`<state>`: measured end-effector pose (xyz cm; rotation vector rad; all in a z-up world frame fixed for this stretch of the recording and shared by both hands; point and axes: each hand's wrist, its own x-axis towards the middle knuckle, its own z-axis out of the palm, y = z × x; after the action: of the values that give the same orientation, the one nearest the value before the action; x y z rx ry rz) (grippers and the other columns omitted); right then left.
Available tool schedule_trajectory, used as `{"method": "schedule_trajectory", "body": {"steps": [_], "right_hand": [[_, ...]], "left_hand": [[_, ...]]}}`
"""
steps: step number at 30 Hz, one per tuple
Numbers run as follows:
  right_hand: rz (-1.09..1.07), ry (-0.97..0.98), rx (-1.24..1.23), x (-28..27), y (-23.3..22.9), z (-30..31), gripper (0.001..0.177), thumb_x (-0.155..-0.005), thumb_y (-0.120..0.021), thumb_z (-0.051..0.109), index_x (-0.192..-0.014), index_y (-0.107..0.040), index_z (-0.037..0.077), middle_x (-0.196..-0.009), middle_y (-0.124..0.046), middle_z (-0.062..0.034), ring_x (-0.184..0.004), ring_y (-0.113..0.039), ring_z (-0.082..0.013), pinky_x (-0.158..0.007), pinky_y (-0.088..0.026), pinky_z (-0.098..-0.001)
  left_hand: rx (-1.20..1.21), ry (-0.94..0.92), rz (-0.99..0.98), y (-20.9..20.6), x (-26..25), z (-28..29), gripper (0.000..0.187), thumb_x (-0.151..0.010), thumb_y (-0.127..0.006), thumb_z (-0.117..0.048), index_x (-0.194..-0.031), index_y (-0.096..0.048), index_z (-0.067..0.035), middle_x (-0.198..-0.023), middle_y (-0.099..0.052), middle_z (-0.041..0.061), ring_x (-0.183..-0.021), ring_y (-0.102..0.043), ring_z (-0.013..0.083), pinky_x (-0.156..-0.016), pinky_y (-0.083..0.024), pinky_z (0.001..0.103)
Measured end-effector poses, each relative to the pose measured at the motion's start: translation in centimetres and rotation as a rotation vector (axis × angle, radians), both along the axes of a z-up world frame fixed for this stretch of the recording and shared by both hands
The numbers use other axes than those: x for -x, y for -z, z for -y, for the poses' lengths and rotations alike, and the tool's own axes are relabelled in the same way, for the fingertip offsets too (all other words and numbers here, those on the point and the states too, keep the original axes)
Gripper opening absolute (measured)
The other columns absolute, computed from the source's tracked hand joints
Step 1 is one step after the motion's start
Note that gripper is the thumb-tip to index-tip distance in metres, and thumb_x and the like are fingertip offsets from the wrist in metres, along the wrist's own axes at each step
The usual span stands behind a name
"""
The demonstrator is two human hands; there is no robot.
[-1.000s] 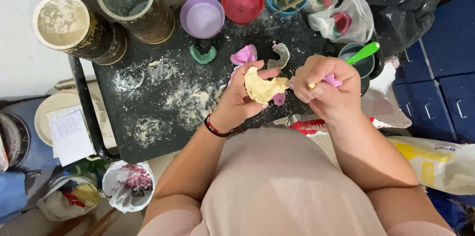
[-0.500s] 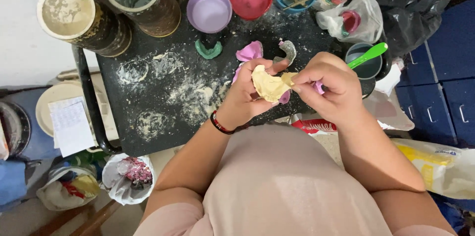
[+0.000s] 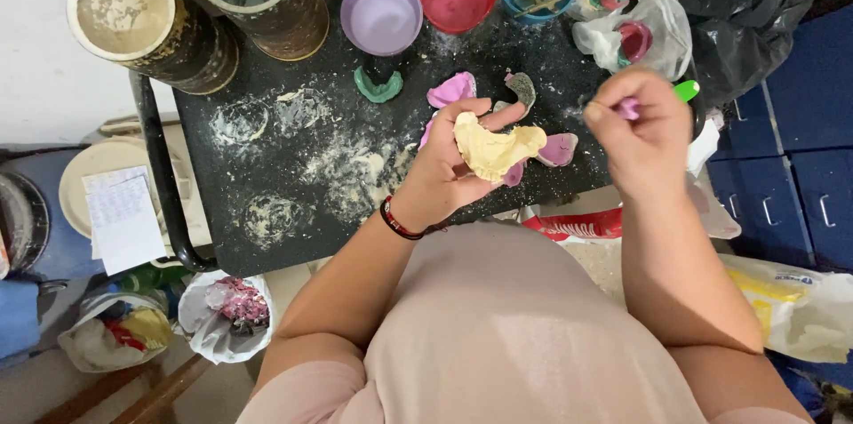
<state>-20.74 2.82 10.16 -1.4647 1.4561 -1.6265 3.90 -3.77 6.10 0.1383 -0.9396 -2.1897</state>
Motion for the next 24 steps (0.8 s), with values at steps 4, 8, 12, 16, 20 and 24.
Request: {"method": "schedule_trajectory", "body": {"steps": [4,8,12,16,20,24], "right_hand": [[0.056,-0.029,-0.376,-3.3,1.7,0.4,0.01,-0.095,-0.066,-0.006,-0.099,-0.064,0.003,-0.077,-0.066,-0.0103,-0.062,-0.065,-0.0143,-0.061,-0.051,-0.0238],[-0.615,-0.291,-0.681,-8.9,3.6,1.1,0.03,-0.087,-0.07,0.015,-0.108,-0.071,-0.006,-0.097,-0.073,-0.0325,-0.094,-0.07,-0.0557,-0.08,-0.054,-0.063],[-0.985,-0.314,-0.606,-12.1,8.8,2.6,0.037,-0.092,-0.066,0.036,-0.093,-0.073,0.0,-0.087,-0.073,-0.0271,-0.091,-0.07,-0.0558,-0.083,-0.052,-0.0647],[-1.018,-0.311,-0.311,-11.5,14.0,3.3,0.017,-0.086,-0.071,0.028,-0.081,-0.069,0.012,-0.075,-0.069,-0.0114,-0.075,-0.071,-0.0364,-0.068,-0.055,-0.0464],[-0.857,-0.334,-0.372,-13.3,13.1,5.4,0.009,-0.09,-0.072,0.023,-0.09,-0.07,0.014,-0.079,-0.069,-0.0114,-0.078,-0.071,-0.0376,-0.07,-0.054,-0.0472],[-0.935,-0.372,-0.422,-17.3,15.7,8.5,0.013,-0.09,-0.072,0.032,-0.088,-0.066,0.021,-0.083,-0.065,-0.007,-0.084,-0.07,-0.0343,-0.073,-0.056,-0.0453]], "left_hand": [[0.0,-0.046,0.038,0.3,-0.6,0.5,0.09,-0.084,-0.072,0.021,-0.155,-0.024,-0.008,-0.156,-0.046,0.031,-0.138,-0.054,0.0467,-0.111,-0.056,0.049],[0.062,-0.159,0.065,-2.3,-1.7,0.5,0.09,-0.084,-0.078,0.016,-0.155,-0.028,-0.009,-0.162,-0.041,0.026,-0.144,-0.05,0.041,-0.113,-0.057,0.047],[-0.098,-0.249,-0.013,0.7,-1.9,0.6,0.106,-0.078,-0.082,0.018,-0.161,-0.022,-0.011,-0.153,-0.049,0.032,-0.137,-0.056,0.0429,-0.109,-0.059,0.054],[-0.079,-0.373,0.057,2.0,-5.7,3.0,0.1,-0.085,-0.079,0.016,-0.161,-0.021,-0.014,-0.15,-0.053,0.03,-0.134,-0.059,0.0415,-0.109,-0.06,0.053],[-0.069,-0.6,0.092,3.2,-12.2,4.9,0.101,-0.088,-0.073,0.022,-0.161,-0.019,-0.022,-0.152,-0.052,0.026,-0.136,-0.061,0.0412,-0.113,-0.061,0.053],[-0.104,-0.732,0.271,3.6,-19.7,4.4,0.097,-0.093,-0.067,0.021,-0.161,-0.016,-0.025,-0.155,-0.052,0.028,-0.128,-0.069,0.041,-0.099,-0.069,0.044]]}}
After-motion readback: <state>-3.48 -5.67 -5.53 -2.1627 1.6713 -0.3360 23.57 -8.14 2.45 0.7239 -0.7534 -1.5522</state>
